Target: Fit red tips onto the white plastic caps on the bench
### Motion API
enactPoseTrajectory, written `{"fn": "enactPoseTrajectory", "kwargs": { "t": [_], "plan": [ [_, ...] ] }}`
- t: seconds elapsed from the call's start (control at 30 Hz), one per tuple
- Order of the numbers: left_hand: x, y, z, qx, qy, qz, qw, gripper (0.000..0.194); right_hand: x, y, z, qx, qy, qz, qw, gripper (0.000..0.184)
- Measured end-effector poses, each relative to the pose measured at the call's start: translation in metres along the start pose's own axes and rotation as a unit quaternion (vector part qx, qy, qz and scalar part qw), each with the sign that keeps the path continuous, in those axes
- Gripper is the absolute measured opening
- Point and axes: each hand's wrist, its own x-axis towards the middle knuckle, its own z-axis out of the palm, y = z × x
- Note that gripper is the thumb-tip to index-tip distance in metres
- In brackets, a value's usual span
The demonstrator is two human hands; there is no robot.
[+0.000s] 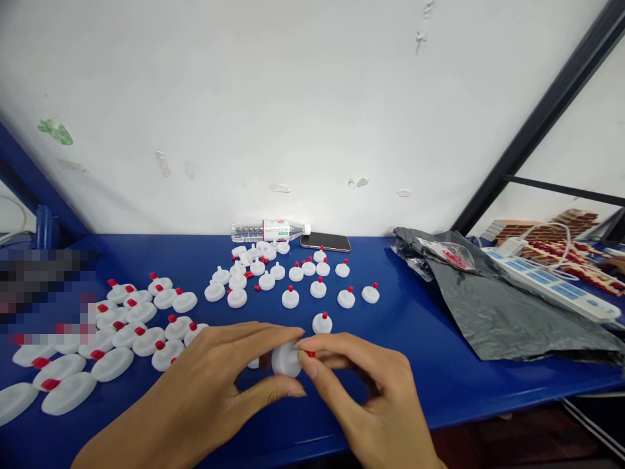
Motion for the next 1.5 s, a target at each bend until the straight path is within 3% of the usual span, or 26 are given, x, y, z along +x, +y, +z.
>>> {"fn": "enactPoseTrajectory", "kwargs": {
  "t": [0.17,0.3,0.47,0.57,0.7,0.87,0.97,1.07,1.2,1.27,1.33,1.4,1.5],
  "plan": [
    [-0.004,0.001,0.011,0.049,0.005,-0.002,0.999,0.068,0.0,0.0,0.0,-0.036,-0.033,-0.008,0.999,0.007],
    [-0.005,0.001,0.015,0.071,0.004,0.014,0.997,0.082,0.001,0.008,-0.011,-0.08,-0.029,-0.004,0.996,0.01],
    [-0.001,-0.014,-0.006,0.167,0.074,0.009,0.983,0.033,0.005,0.042,-0.045,-0.212,0.059,0.053,0.974,0.021],
    [-0.002,-0.031,-0.025,0.255,0.11,-0.037,0.96,0.025,0.009,0.068,-0.061,-0.263,0.089,0.107,0.955,0.032],
    [-0.004,-0.054,-0.036,0.331,0.061,-0.119,0.934,0.04,0.01,0.09,-0.062,-0.262,0.065,0.142,0.952,0.037],
    [-0.003,-0.067,-0.024,0.339,-0.002,-0.146,0.929,0.071,0.01,0.087,-0.058,-0.281,0.063,0.136,0.948,0.046],
    [-0.006,-0.069,-0.016,0.337,-0.011,-0.134,0.932,0.081,0.01,0.075,-0.059,-0.325,0.114,0.09,0.934,0.046],
    [-0.009,-0.071,-0.014,0.334,-0.025,-0.122,0.934,0.084,0.01,0.057,-0.053,-0.34,0.14,0.011,0.93,0.029],
    [-0.007,-0.071,-0.017,0.329,-0.043,-0.113,0.936,0.072,0.022,0.033,-0.031,-0.287,0.082,-0.1,0.949,0.012],
    [-0.005,-0.069,-0.02,0.329,-0.047,-0.113,0.936,0.065,0.035,0.022,-0.016,-0.265,0.015,-0.134,0.955,0.01],
    [-0.003,-0.067,-0.021,0.333,-0.05,-0.115,0.935,0.06,0.051,0.014,-0.001,-0.273,-0.094,-0.139,0.947,0.013],
    [-0.002,-0.065,-0.021,0.338,-0.05,-0.118,0.932,0.056,0.069,0.008,0.015,-0.322,-0.198,-0.147,0.914,0.017],
    [-0.002,-0.063,-0.02,0.347,-0.048,-0.119,0.929,0.05,0.097,0.004,0.037,-0.437,-0.29,-0.176,0.833,0.017]
  ]
}}
